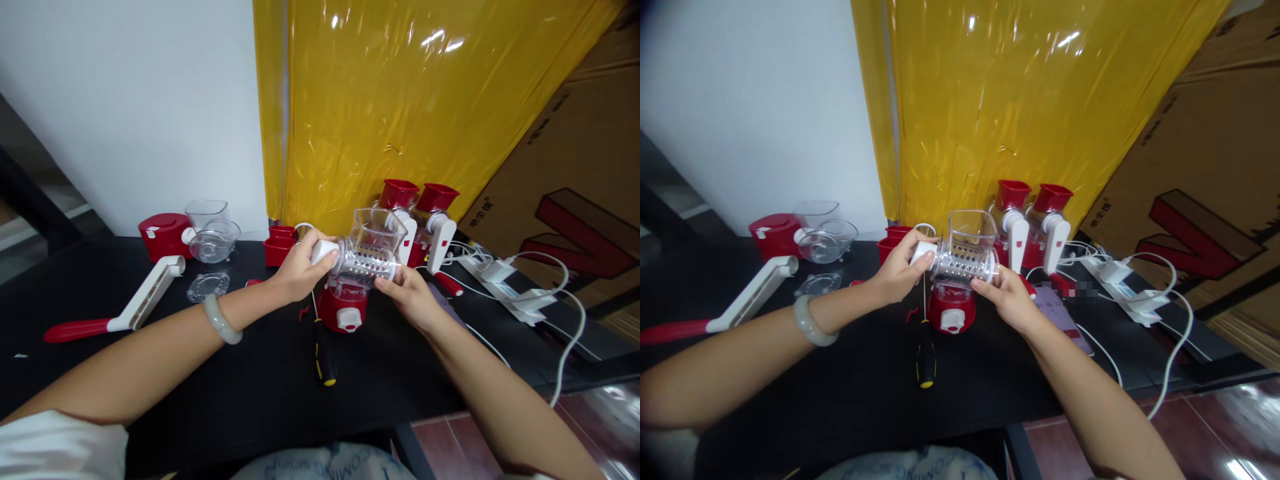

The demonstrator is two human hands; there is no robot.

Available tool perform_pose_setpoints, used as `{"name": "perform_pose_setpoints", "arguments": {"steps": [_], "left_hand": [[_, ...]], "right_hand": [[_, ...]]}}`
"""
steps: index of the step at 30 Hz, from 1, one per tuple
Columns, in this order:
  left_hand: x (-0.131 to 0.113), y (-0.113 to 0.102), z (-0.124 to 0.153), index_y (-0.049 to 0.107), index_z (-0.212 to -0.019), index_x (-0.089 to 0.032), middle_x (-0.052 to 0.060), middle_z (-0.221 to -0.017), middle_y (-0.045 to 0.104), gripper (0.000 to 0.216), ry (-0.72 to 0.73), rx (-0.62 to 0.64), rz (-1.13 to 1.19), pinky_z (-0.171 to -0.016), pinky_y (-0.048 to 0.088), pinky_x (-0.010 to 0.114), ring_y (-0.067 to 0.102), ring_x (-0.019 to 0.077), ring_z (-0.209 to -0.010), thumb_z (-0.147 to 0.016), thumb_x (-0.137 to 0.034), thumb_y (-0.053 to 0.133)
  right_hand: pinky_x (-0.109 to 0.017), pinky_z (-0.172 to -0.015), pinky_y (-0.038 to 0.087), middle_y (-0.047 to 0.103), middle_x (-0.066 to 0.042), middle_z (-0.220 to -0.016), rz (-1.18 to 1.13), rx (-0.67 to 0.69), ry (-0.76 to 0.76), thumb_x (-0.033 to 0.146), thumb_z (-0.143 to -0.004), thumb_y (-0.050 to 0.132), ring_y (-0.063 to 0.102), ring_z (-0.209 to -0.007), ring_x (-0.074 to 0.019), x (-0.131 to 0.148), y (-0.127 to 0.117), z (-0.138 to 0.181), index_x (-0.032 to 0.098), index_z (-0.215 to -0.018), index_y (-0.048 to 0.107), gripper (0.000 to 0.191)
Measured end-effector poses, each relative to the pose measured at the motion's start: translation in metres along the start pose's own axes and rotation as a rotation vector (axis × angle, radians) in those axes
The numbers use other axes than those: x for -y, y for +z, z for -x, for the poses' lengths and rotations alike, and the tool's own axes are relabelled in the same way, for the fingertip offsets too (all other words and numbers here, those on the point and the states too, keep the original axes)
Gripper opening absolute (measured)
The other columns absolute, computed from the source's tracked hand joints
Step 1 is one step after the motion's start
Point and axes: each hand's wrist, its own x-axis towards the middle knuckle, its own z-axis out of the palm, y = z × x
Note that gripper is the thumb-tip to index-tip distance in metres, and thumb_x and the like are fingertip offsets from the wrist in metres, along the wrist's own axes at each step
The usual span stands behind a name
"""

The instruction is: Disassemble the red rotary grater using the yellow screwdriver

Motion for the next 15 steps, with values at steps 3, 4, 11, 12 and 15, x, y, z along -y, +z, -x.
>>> {"name": "perform_pose_setpoints", "arguments": {"steps": [3,4,11,12,15], "left_hand": [[0.0001,0.0006,0.0001,0.052,-0.104,-0.020,0.007,-0.100,0.068,0.033,-0.009,-0.018,0.006,-0.074,0.052,0.033,0.065,0.0203,-0.089,-0.090,-0.050,0.054],[-0.0001,-0.0002,-0.0001,0.053,-0.105,-0.020,0.007,-0.100,0.068,0.033,-0.013,-0.011,0.005,-0.074,0.052,0.033,0.065,0.0205,-0.089,-0.090,-0.050,0.054],[0.0054,0.0010,0.0021,0.055,-0.107,-0.018,0.009,-0.108,0.069,0.034,0.014,-0.020,0.033,-0.076,0.051,0.032,0.065,0.0194,-0.090,-0.090,-0.048,0.054],[0.0064,0.0019,0.0023,0.055,-0.108,-0.018,0.009,-0.108,0.069,0.034,0.021,-0.039,0.039,-0.076,0.051,0.032,0.065,0.0191,-0.089,-0.090,-0.047,0.054],[0.0058,-0.0005,0.0001,0.055,-0.108,-0.018,0.010,-0.109,0.070,0.034,0.039,-0.037,0.027,-0.076,0.051,0.033,0.065,0.0191,-0.089,-0.090,-0.046,0.055]], "right_hand": [[-0.048,-0.105,0.049,0.077,-0.011,-0.111,0.009,-0.007,0.000,0.050,-0.075,0.082,0.072,-0.107,-0.0283,0.0003,0.0007,0.0016,0.020,-0.110,0.074,0.047],[-0.047,-0.105,0.050,0.077,-0.011,-0.111,0.013,-0.003,0.003,0.050,-0.075,0.082,0.071,-0.107,-0.0282,0.0006,0.0010,0.0020,0.020,-0.110,0.074,0.047],[-0.044,-0.101,0.053,0.077,-0.010,-0.111,0.059,-0.051,-0.032,0.048,-0.077,0.081,0.072,-0.104,-0.0269,0.0043,0.0078,0.0064,0.021,-0.106,0.073,0.041],[-0.044,-0.100,0.053,0.077,-0.010,-0.110,0.069,-0.064,-0.034,0.048,-0.076,0.081,0.072,-0.104,-0.0271,0.0048,0.0087,0.0072,0.021,-0.106,0.073,0.041],[-0.045,-0.100,0.053,0.078,-0.010,-0.109,0.088,-0.073,-0.025,0.051,-0.076,0.081,0.072,-0.105,-0.0278,0.0060,0.0089,0.0085,0.021,-0.105,0.073,0.043]]}}
